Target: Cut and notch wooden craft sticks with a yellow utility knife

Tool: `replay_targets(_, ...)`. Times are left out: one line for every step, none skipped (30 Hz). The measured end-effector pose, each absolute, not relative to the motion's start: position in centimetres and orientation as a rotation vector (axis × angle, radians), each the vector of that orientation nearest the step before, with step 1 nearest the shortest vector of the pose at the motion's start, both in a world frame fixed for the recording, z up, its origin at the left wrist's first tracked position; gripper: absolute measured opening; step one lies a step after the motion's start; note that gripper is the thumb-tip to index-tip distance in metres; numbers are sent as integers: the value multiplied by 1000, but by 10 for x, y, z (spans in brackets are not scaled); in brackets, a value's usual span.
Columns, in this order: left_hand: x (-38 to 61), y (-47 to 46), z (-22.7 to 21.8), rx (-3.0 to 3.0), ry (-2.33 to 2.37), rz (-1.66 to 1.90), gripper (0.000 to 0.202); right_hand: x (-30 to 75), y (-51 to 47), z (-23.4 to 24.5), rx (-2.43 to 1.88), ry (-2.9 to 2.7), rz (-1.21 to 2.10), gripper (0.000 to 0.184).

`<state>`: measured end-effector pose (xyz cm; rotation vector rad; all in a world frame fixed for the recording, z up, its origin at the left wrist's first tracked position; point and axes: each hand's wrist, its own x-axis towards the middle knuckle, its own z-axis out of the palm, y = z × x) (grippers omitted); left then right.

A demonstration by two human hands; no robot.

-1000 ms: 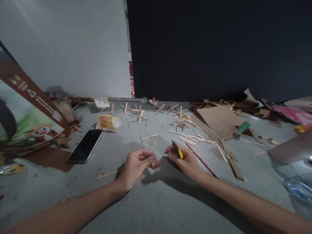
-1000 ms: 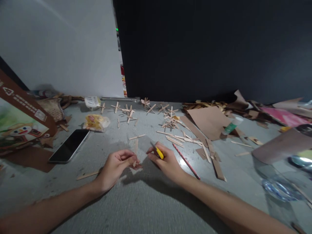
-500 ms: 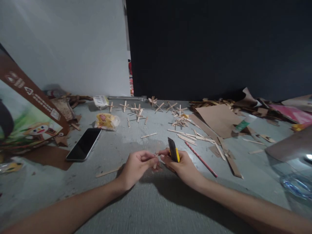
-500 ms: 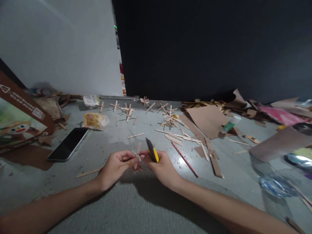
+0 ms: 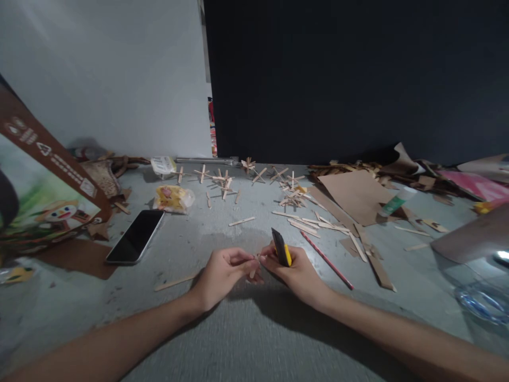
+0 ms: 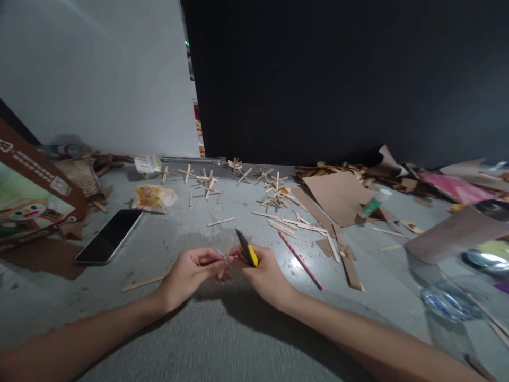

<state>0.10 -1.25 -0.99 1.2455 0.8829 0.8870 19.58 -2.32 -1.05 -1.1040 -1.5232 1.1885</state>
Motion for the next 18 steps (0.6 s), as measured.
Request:
replay_targets(1,-12,-10,1253,879,886,42,196,-23,-11,-1095,-1533,1182,38)
replay_targets(1,-12,-10,1259,876,884,41,196,-23,-11,-1085,-1543,1172,36)
replay_targets(1,-12,-9,1264,872,880,40,196,-24,-11,-1075,-1554,1159,35)
replay_targets(1,-12,-9,1266,868,877,40,197,-24,-11,-1065,-1567,1145,33)
replay_targets(0,-12,-9,1267,866,874,39,197,-24,-11,-1058,-1580,1130,31)
replay_targets(0,-12,-9,1268,864,870,39,197,-24,-11,-1054,-1592,1113,30)
replay_targets(0,-12,-8,1272,864,866,38,198,-24,-11,-1055,-1601,1090,30)
replay_targets(0,-12,-8,1275,864,865,38,198,-24,-11,-1058,-1610,1063,30)
replay_targets(0,-13,-8,1278,865,864,37,199,-24,-12,-1063,-1621,1033,29)
replay_targets(0,-13,-7,1278,863,863,38,199,-23,-12,-1064,-1635,1002,29)
replay_targets(0,-13,-7,1275,860,862,38,200,-23,-13,-1060,-1650,975,29)
replay_targets(0,-12,-7,1270,856,859,39,200,-23,-14,-1052,-1668,956,28)
replay_targets(0,-12,-7,1266,850,854,40,201,-23,-15,-1043,-1683,943,27)
replay_targets(0,-12,-7,1262,844,851,42,201,-23,-15,-1032,-1695,932,27)
replay_targets(0,-12,-7,1259,838,847,43,201,-22,-16,-1023,-1704,922,27)
replay_targets(0,-12,-7,1257,835,846,43,201,-22,-16,-1016,-1710,914,26)
replay_targets(0,-12,-8,1257,831,846,44,201,-23,-15,-1008,-1714,904,26)
replay_targets(0,-12,-8,1257,827,847,44,201,-23,-15,-998,-1718,895,26)
